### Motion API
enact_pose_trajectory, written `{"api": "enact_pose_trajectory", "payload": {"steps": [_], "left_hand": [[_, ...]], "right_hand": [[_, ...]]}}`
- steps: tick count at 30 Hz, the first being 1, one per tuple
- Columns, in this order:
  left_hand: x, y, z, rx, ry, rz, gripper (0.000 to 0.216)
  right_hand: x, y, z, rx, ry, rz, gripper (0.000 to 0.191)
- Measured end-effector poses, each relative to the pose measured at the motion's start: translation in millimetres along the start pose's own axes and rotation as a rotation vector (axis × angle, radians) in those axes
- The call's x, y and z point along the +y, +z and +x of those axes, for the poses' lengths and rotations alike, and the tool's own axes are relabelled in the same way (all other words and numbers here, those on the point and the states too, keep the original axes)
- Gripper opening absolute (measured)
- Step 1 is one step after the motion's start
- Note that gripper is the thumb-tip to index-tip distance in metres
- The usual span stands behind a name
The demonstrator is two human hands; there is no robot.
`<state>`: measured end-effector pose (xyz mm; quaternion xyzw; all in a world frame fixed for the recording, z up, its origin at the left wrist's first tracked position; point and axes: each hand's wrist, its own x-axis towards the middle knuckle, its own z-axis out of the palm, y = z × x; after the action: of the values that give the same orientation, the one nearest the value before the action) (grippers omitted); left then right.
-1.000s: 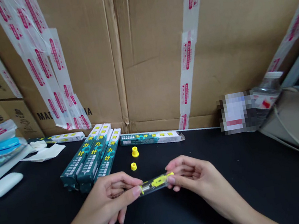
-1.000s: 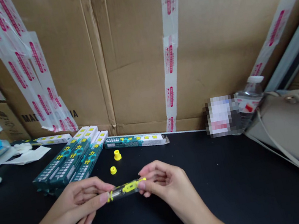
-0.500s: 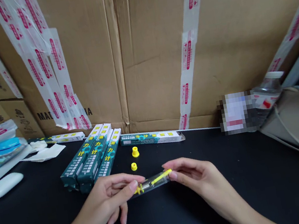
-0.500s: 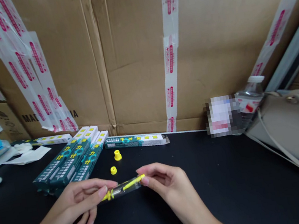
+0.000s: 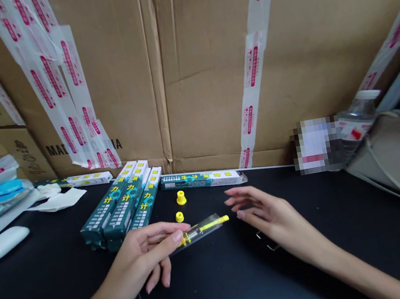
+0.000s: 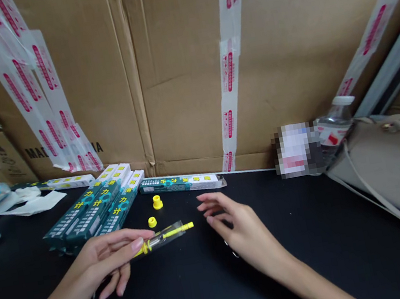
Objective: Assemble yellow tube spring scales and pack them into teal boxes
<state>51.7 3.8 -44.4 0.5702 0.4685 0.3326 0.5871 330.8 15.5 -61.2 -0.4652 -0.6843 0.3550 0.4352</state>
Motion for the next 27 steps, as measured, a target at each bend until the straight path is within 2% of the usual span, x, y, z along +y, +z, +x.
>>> {"api": "enact_pose_trajectory", "payload": {"steps": [5, 8, 11, 15, 17, 20, 24, 27], "left_hand": [[0.1, 1.1, -2.4, 0.026, -0.002, -0.017, 0.053], [0.6, 3.0, -4.3, 0.048, 0.022, 0.005, 0.05], [2.3, 4.2, -6.0, 0.052, 0.042, 0.053, 0.046], [4.4, 3.9, -8.2, 0.042, 0.008, 0.09, 0.044], [5.1, 3.7, -9.0, 0.037, 0.0, 0.087, 0.043], [7.3, 4.4, -10.5, 0.047, -0.007, 0.075, 0.044], [12.6, 6.7, -13.4, 0.076, -0.017, 0.074, 0.042], [15.0, 7.7, -15.0, 0.087, -0.017, 0.088, 0.042]], "right_hand": [[19.6, -17.8, 20.9, 0.081, 0.021, -0.01, 0.029], [24.2, -17.0, 31.0, 0.077, 0.017, -0.013, 0.028], [23.1, -3.1, 39.8, 0.027, -0.007, -0.01, 0.028], [18.5, 30.2, 57.4, -0.054, -0.051, 0.005, 0.038], [16.0, 47.6, 69.0, -0.072, -0.068, -0.004, 0.045], [12.5, 67.4, 85.0, -0.074, -0.089, -0.028, 0.046], [11.3, 74.8, 93.2, -0.062, -0.084, -0.007, 0.023], [12.3, 65.6, 84.7, -0.05, -0.063, 0.074, 0.024]]}}
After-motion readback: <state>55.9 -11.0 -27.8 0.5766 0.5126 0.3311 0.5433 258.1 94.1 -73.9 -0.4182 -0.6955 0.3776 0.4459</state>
